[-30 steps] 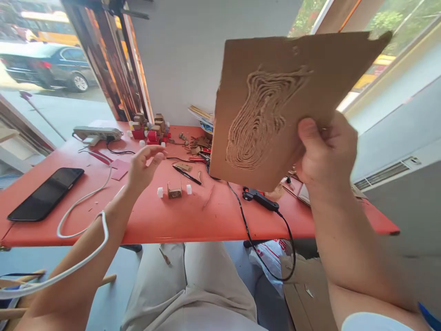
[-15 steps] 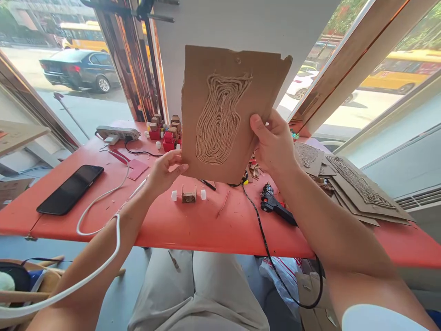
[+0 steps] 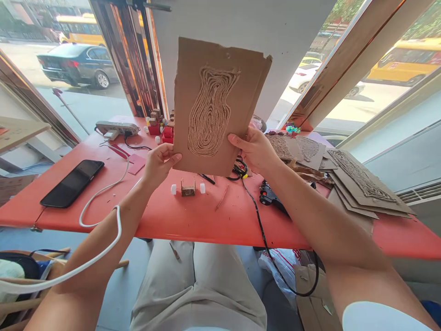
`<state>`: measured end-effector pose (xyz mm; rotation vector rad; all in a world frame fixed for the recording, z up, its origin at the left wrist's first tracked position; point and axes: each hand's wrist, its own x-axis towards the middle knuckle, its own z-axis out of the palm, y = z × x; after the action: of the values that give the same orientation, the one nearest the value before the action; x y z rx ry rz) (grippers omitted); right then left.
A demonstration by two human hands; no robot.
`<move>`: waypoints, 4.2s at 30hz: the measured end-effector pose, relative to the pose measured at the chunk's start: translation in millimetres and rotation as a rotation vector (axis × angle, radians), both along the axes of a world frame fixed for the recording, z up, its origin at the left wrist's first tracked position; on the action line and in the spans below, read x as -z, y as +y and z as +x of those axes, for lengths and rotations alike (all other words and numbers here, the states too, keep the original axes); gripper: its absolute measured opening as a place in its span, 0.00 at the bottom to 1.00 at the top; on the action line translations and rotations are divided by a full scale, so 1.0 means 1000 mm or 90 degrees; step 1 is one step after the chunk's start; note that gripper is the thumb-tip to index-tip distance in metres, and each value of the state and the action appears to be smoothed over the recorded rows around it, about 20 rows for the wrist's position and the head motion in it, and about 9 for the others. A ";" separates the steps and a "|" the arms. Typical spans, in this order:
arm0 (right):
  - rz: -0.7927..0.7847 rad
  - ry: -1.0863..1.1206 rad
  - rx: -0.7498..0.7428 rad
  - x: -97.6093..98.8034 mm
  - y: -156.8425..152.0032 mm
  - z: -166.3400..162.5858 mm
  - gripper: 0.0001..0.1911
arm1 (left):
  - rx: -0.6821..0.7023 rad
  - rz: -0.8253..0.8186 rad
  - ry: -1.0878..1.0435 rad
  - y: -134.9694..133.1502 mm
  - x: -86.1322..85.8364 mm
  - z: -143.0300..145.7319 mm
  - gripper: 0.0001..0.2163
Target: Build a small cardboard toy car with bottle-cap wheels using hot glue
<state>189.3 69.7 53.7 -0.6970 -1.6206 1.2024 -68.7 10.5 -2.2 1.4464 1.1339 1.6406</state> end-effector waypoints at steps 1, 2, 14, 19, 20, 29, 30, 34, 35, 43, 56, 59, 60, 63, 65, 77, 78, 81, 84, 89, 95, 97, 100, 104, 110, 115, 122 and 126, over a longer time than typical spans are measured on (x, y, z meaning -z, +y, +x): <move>-0.005 0.000 0.000 0.004 0.000 0.001 0.36 | -0.012 0.005 0.000 0.001 0.001 -0.001 0.13; -0.010 0.000 -0.002 0.007 0.001 0.001 0.36 | -0.024 0.010 0.000 0.001 0.001 -0.002 0.13; -0.024 0.000 -0.019 0.018 -0.002 -0.009 0.37 | -0.102 0.029 -0.048 0.009 0.007 -0.008 0.13; 0.017 -0.047 -0.023 0.021 -0.004 -0.014 0.28 | -0.091 0.023 -0.082 0.011 0.008 -0.012 0.10; 0.036 -0.058 -0.010 0.021 -0.002 -0.014 0.25 | -0.079 0.009 -0.081 0.011 0.008 -0.013 0.10; 0.340 -0.288 0.112 -0.018 0.012 -0.024 0.12 | -0.213 -0.048 -0.204 0.009 0.006 -0.053 0.18; 0.367 -0.326 0.105 -0.023 0.011 -0.027 0.12 | -0.226 -0.039 -0.250 0.004 0.008 -0.057 0.19; 0.456 -0.452 0.058 -0.037 0.006 -0.042 0.14 | -0.242 -0.025 -0.340 -0.024 0.019 -0.064 0.24; 0.474 -0.468 0.046 -0.039 0.005 -0.045 0.14 | -0.253 -0.023 -0.342 -0.032 0.021 -0.063 0.24; 0.518 -0.483 -0.065 -0.037 0.013 -0.067 0.20 | -0.490 0.127 -0.282 -0.075 0.027 -0.064 0.25; 0.544 -0.496 -0.137 -0.025 0.006 -0.085 0.23 | -0.517 0.135 -0.167 -0.080 0.046 -0.061 0.23; 0.539 -0.513 -0.138 -0.028 0.002 -0.087 0.23 | -0.521 0.149 -0.157 -0.079 0.049 -0.065 0.24; 0.536 -0.514 -0.138 -0.028 0.001 -0.087 0.23 | -0.522 0.157 -0.156 -0.079 0.050 -0.066 0.24; 0.523 -0.499 -0.136 -0.028 -0.001 -0.090 0.23 | -0.525 0.175 -0.157 -0.078 0.052 -0.069 0.24; 0.516 -0.481 -0.139 -0.027 -0.001 -0.091 0.23 | -0.521 0.176 -0.154 -0.078 0.053 -0.070 0.24; 0.488 -0.464 -0.125 -0.024 -0.001 -0.092 0.22 | -0.523 0.110 -0.103 -0.081 0.063 -0.079 0.12; 0.492 -0.467 -0.117 -0.025 0.000 -0.091 0.22 | -0.522 0.108 -0.105 -0.081 0.062 -0.078 0.12; 0.515 -0.480 -0.073 -0.031 0.007 -0.089 0.21 | -0.498 0.090 -0.128 -0.080 0.056 -0.072 0.12; 0.548 -0.481 -0.034 -0.038 0.016 -0.083 0.19 | -0.479 0.065 -0.133 -0.079 0.049 -0.066 0.12; 0.582 -0.472 -0.035 -0.051 0.025 -0.070 0.16 | -0.458 0.067 -0.120 -0.074 0.035 -0.062 0.12; 0.602 -0.494 0.149 -0.080 0.005 -0.053 0.13 | -0.355 0.059 -0.108 -0.062 0.024 -0.050 0.19; 0.664 -0.433 0.269 -0.087 -0.008 -0.046 0.17 | -0.343 0.083 -0.133 -0.055 0.023 -0.044 0.22; 0.730 -0.298 0.388 -0.084 -0.023 -0.037 0.18 | -0.311 0.127 -0.187 -0.044 0.025 -0.039 0.26; 0.480 -0.246 0.322 -0.052 -0.019 -0.037 0.13 | -0.259 0.123 -0.235 -0.032 0.028 -0.027 0.26; 0.190 -0.232 -0.042 0.006 0.006 -0.065 0.20 | -0.194 0.089 -0.262 -0.026 0.038 0.003 0.23; 0.236 -0.258 -0.023 0.013 0.003 -0.074 0.13 | -0.293 0.110 -0.206 -0.032 0.046 -0.016 0.21; 0.293 -0.362 -0.010 0.008 -0.015 -0.071 0.03 | -0.282 0.043 -0.077 -0.051 0.044 -0.042 0.23; 0.297 -0.355 -0.001 0.015 -0.015 -0.071 0.02 | -0.272 0.007 -0.077 -0.053 0.043 -0.039 0.18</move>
<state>118.2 54.9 38.9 -0.7603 -2.2598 0.6047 -107.3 -42.3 -45.3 1.1432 1.4347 1.9946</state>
